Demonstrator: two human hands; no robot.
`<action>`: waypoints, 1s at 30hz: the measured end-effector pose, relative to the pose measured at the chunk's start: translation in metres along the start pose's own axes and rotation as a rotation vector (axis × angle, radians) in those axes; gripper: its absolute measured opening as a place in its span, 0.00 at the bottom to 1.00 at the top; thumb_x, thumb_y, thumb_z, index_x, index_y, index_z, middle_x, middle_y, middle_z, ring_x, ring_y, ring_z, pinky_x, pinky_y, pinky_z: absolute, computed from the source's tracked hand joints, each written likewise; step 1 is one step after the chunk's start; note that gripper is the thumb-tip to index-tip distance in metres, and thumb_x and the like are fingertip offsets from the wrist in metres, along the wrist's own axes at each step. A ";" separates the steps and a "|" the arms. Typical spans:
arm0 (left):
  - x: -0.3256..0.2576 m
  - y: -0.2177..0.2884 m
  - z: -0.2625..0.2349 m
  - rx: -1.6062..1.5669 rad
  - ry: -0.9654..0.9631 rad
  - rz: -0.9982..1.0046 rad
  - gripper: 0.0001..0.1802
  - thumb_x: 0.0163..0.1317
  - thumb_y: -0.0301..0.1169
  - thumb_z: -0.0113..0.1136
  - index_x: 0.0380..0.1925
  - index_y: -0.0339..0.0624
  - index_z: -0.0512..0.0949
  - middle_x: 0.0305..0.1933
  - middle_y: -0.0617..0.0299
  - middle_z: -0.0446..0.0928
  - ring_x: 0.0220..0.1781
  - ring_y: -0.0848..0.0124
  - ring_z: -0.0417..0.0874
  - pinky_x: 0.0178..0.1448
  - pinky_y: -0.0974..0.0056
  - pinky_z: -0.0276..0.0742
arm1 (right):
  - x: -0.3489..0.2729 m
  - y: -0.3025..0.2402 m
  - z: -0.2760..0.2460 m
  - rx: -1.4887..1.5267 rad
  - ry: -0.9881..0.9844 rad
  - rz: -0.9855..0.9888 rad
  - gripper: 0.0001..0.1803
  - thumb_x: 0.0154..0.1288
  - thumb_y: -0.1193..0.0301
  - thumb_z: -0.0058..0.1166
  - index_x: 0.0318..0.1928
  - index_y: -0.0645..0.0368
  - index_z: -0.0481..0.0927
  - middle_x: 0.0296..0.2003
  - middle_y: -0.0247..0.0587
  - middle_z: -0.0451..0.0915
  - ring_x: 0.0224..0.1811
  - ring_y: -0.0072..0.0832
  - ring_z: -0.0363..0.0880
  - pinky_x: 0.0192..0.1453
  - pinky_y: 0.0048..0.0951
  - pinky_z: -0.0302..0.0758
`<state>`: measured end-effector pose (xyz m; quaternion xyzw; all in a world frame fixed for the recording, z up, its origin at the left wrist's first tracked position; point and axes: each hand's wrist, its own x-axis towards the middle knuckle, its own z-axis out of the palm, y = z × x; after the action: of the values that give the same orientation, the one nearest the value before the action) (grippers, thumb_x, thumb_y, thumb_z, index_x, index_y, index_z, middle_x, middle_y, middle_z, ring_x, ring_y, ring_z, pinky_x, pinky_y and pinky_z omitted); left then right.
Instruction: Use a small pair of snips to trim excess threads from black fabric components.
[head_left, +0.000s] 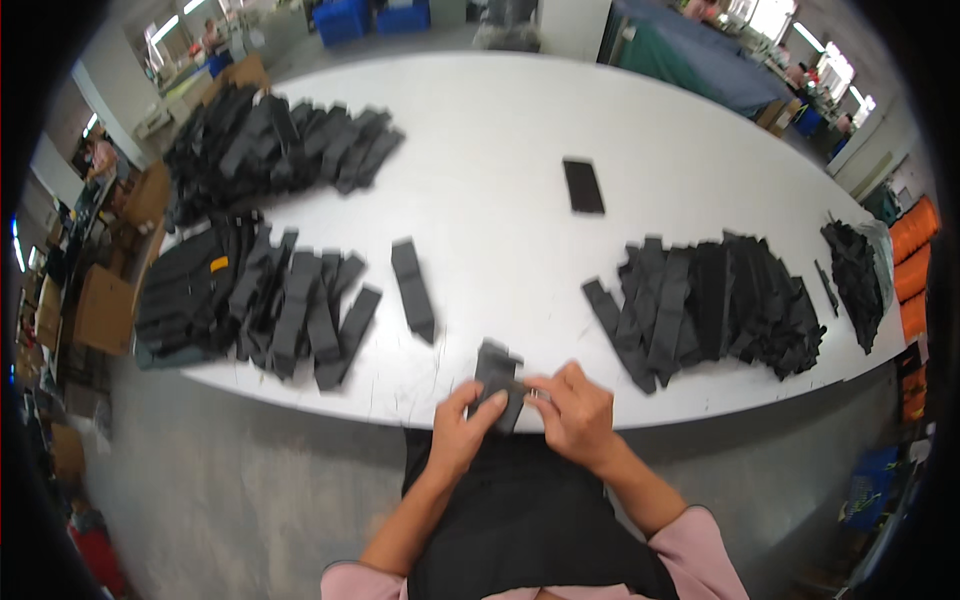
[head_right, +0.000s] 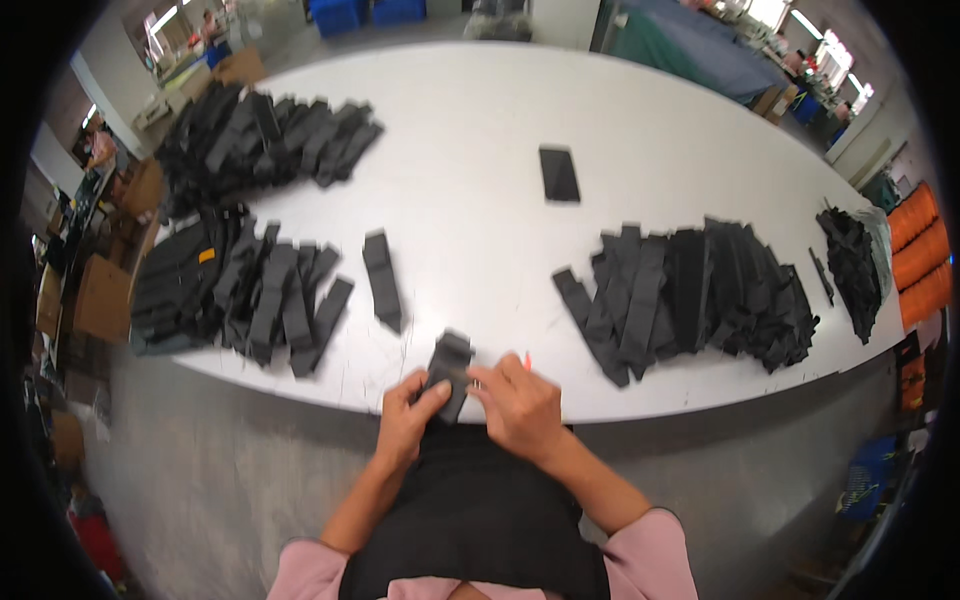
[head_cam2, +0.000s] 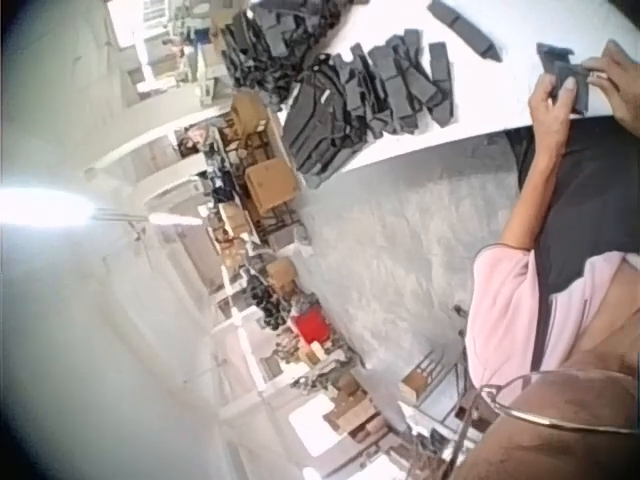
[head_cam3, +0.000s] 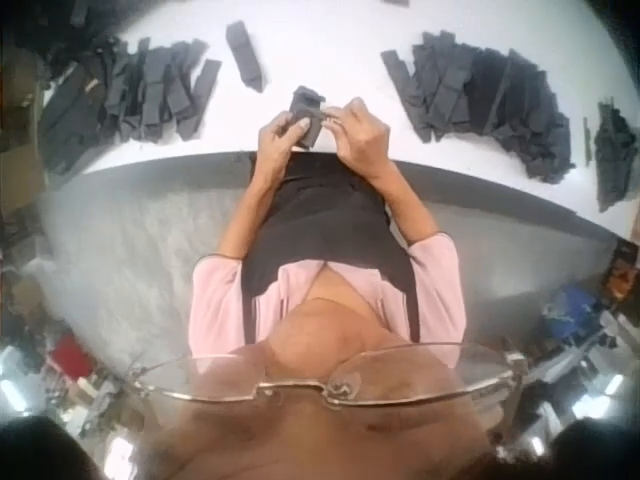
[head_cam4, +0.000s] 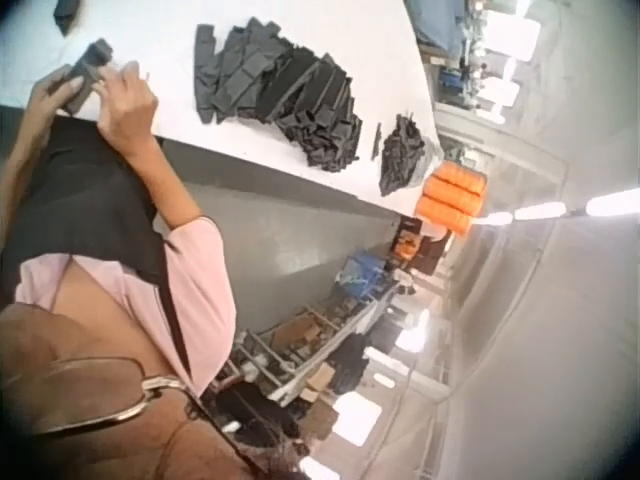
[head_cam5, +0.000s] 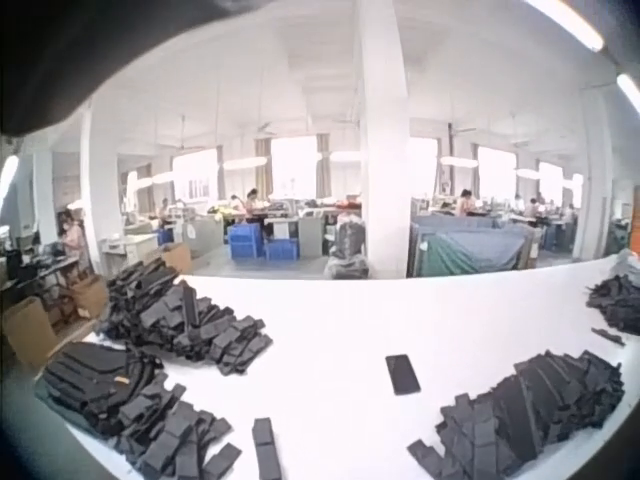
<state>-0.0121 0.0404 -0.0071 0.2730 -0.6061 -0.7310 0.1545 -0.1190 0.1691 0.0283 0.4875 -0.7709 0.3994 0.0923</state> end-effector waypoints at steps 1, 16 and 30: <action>0.000 -0.003 -0.001 0.002 0.007 0.007 0.10 0.57 0.30 0.61 0.23 0.36 0.73 0.22 0.70 0.67 0.28 0.81 0.64 0.32 0.72 0.62 | -0.002 0.000 0.000 0.029 0.015 0.037 0.12 0.49 0.75 0.61 0.37 0.56 0.79 0.25 0.39 0.68 0.21 0.35 0.72 0.23 0.32 0.68; 0.007 -0.011 -0.005 -0.156 0.006 -0.104 0.14 0.56 0.31 0.63 0.16 0.40 0.70 0.23 0.73 0.65 0.26 0.82 0.62 0.30 0.73 0.58 | -0.004 0.002 -0.009 0.704 -0.291 0.407 0.19 0.50 0.81 0.58 0.46 0.59 0.78 0.24 0.29 0.63 0.26 0.19 0.61 0.34 0.20 0.65; 0.002 -0.014 0.007 -0.270 -0.023 -0.071 0.08 0.64 0.30 0.53 0.37 0.37 0.76 0.35 0.65 0.77 0.36 0.80 0.75 0.43 0.75 0.70 | -0.010 -0.007 0.008 0.495 -0.135 0.151 0.13 0.49 0.79 0.62 0.39 0.59 0.79 0.27 0.37 0.70 0.25 0.24 0.71 0.29 0.23 0.69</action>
<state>-0.0168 0.0479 -0.0202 0.2626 -0.4939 -0.8139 0.1571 -0.1059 0.1691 0.0219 0.4620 -0.6884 0.5480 -0.1111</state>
